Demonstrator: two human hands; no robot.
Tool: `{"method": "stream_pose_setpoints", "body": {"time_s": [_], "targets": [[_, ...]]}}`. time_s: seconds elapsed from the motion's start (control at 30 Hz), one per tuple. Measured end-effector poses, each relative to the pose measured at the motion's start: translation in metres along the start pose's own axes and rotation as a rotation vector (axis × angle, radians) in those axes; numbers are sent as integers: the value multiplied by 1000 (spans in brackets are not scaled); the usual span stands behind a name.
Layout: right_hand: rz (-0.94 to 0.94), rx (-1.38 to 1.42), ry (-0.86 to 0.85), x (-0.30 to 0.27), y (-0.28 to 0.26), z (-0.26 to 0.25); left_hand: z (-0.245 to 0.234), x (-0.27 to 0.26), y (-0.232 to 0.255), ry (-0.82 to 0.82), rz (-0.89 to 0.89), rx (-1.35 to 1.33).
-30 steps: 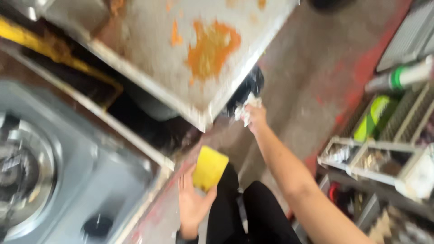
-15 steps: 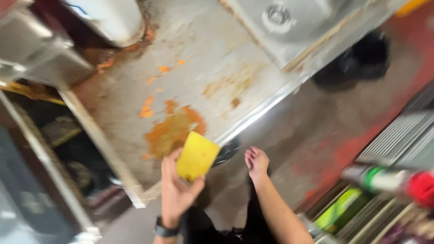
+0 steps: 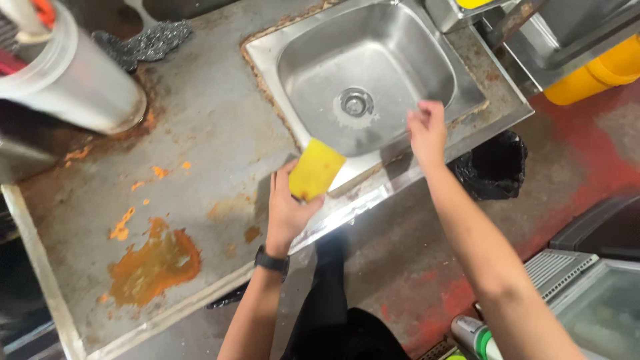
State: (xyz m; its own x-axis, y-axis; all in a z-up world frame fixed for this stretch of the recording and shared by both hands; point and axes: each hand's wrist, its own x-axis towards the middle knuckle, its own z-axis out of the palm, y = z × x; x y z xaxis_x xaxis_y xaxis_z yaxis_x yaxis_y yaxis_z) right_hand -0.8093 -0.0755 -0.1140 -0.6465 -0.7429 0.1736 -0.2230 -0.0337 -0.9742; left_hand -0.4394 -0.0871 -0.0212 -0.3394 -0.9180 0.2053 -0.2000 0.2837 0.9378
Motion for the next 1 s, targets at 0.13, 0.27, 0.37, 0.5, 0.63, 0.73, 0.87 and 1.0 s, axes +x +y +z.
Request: {"method": "stream_pose_setpoints", "body": {"time_s": [0.13, 0.27, 0.37, 0.5, 0.63, 0.73, 0.87, 1.0], "targets": [[-185, -476, -30, 98, -9, 7, 63, 73, -32, -38, -231, -505], [-106, -785, -162, 173, -24, 5, 125, 134, -58, -1, -227, -455], [-397, -975, -228, 222, -22, 18, 161, 173, -58, -9, -436, -552], [-306, -885, -263, 310, 10, 64, 193, 214, -64, 26, -544, -607], [-231, -943, -334, 355, 42, 86, 233, 231, -83, 156, -671, -694], [-265, -1166, -374, 364, 47, 93, 250, 251, -84, 142, -689, -773], [-600, -1270, -436, 379, 56, 85, 288, 278, -83, 137, -562, -671], [-806, -1353, -597, 401, 64, 77, 316, 305, -90, 199, -553, -670]]}}
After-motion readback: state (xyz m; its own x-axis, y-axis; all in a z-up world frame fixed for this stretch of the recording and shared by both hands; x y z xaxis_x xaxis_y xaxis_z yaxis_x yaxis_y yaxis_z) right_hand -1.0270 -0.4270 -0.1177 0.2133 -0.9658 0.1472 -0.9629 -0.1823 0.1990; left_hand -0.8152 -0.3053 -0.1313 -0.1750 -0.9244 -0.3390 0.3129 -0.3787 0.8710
